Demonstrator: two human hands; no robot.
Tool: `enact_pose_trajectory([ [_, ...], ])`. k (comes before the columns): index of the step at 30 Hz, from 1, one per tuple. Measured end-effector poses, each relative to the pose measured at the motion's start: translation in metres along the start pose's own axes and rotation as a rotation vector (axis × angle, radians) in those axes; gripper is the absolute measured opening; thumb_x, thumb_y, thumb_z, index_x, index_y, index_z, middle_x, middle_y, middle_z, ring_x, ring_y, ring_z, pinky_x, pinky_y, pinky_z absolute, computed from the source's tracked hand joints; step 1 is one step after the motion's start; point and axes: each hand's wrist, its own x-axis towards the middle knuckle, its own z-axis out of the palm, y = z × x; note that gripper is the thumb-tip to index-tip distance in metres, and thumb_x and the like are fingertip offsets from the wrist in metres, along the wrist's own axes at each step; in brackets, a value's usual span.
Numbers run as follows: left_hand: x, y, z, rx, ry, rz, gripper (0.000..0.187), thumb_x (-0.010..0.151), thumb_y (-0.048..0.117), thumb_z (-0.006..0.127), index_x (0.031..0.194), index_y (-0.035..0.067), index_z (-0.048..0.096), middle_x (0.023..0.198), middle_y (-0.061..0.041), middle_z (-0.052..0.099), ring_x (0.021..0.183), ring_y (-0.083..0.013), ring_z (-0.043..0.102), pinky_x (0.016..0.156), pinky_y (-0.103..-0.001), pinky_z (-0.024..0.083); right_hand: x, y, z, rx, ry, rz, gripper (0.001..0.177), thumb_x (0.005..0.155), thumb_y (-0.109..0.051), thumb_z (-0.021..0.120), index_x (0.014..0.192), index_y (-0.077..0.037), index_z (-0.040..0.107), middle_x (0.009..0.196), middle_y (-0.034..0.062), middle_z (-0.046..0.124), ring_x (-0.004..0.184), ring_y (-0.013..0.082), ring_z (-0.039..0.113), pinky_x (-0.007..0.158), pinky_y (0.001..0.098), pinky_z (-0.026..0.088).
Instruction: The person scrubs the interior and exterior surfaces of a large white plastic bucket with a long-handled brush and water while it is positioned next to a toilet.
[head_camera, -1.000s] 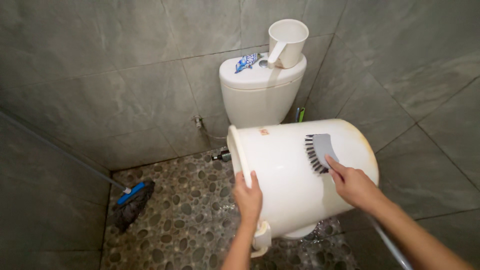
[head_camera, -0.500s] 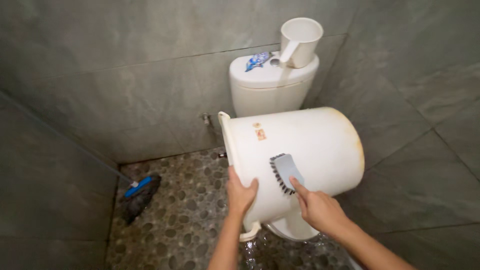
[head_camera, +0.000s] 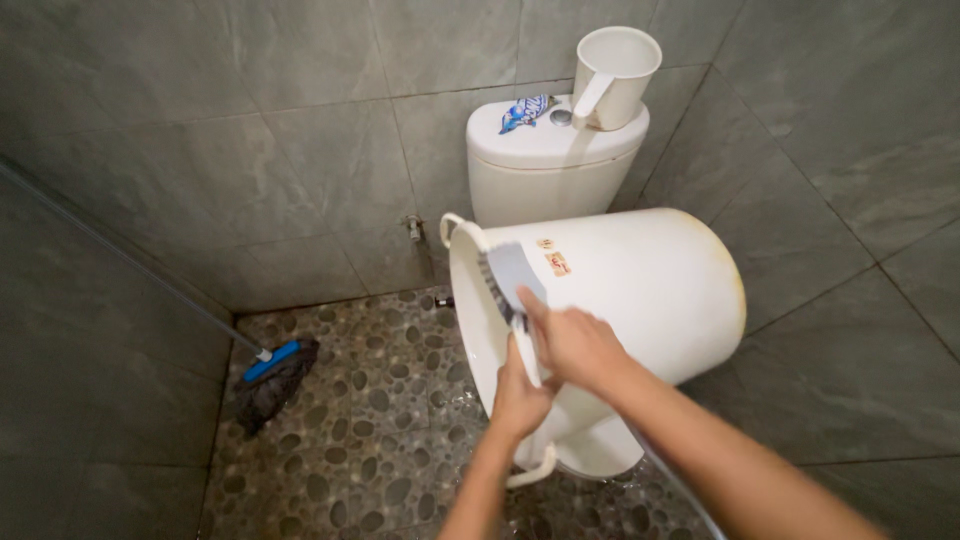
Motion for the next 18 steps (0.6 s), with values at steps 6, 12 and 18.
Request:
enact_pose_trajectory([
  [6, -0.001, -0.010, -0.015, 0.105, 0.051, -0.025, 0.078, 0.071, 0.000, 0.080, 0.140, 0.010, 0.043, 0.118, -0.019, 0.071, 0.114, -0.0367, 0.069, 0.093, -0.042, 0.054, -0.034, 0.007, 0.031, 0.061, -0.090, 0.013, 0.064, 0.094, -0.023, 0.052, 0.155, -0.029, 0.037, 0.083, 0.0223, 0.071, 0.075, 0.0417, 0.071, 0.071, 0.0533, 0.057],
  [12, -0.026, -0.009, -0.017, 0.056, -0.048, -0.137, 0.065, 0.082, 0.005, 0.072, 0.142, 0.011, 0.047, 0.115, -0.018, 0.076, 0.110, -0.0334, 0.076, 0.089, -0.041, 0.059, -0.034, 0.000, 0.030, -0.077, -0.168, 0.002, 0.104, 0.072, -0.029, 0.072, 0.164, -0.019, 0.026, 0.084, 0.0222, 0.070, 0.077, 0.0403, 0.070, 0.069, 0.0523, 0.058],
  [18, -0.053, -0.004, -0.022, 0.119, -0.138, -0.231, 0.077, 0.080, 0.007, 0.080, 0.147, 0.014, 0.041, 0.118, -0.019, 0.074, 0.115, -0.0359, 0.070, 0.093, -0.041, 0.055, -0.006, -0.009, 0.016, -0.035, -0.032, 0.067, 0.060, 0.097, -0.023, 0.052, 0.155, -0.024, 0.040, 0.091, 0.0225, 0.072, 0.084, 0.0413, 0.071, 0.076, 0.0534, 0.056],
])
